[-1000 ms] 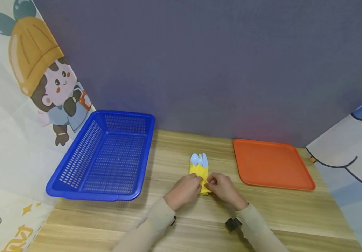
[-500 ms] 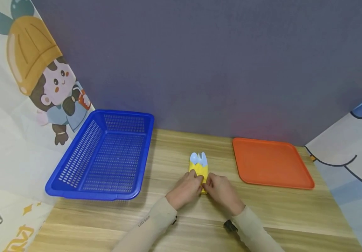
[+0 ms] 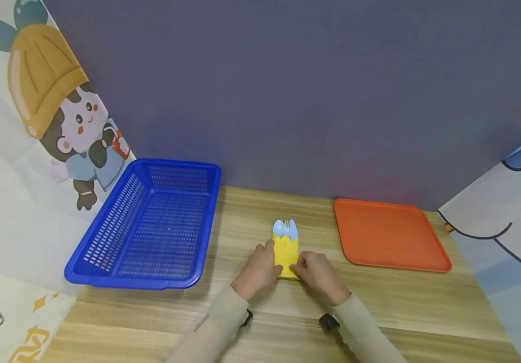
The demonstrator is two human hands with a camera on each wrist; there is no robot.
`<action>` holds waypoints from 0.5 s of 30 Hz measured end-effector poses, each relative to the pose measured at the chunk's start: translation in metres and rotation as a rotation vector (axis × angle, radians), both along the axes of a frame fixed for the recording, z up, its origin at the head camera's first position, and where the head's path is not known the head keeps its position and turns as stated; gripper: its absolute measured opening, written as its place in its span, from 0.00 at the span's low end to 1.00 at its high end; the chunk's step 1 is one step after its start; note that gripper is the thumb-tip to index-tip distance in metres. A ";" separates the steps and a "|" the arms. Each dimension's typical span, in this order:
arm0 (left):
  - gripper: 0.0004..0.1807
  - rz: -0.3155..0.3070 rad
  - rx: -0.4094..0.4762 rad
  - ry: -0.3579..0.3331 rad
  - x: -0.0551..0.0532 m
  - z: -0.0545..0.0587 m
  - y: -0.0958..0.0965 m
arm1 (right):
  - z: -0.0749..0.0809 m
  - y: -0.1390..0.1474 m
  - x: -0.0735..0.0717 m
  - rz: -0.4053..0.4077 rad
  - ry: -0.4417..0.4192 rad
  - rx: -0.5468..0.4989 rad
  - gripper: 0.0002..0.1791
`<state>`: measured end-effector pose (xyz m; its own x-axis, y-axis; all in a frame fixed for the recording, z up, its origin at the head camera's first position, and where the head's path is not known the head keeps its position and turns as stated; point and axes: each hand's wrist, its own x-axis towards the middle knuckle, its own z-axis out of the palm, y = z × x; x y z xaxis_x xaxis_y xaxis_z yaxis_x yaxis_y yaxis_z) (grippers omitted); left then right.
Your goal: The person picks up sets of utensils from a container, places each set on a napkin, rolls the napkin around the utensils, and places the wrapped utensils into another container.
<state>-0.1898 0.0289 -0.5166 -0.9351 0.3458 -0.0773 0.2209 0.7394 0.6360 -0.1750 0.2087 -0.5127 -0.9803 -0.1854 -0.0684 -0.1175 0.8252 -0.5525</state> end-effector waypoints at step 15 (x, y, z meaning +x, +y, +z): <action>0.13 0.033 0.255 -0.260 -0.016 -0.004 -0.004 | -0.003 0.010 -0.001 -0.055 -0.165 -0.147 0.15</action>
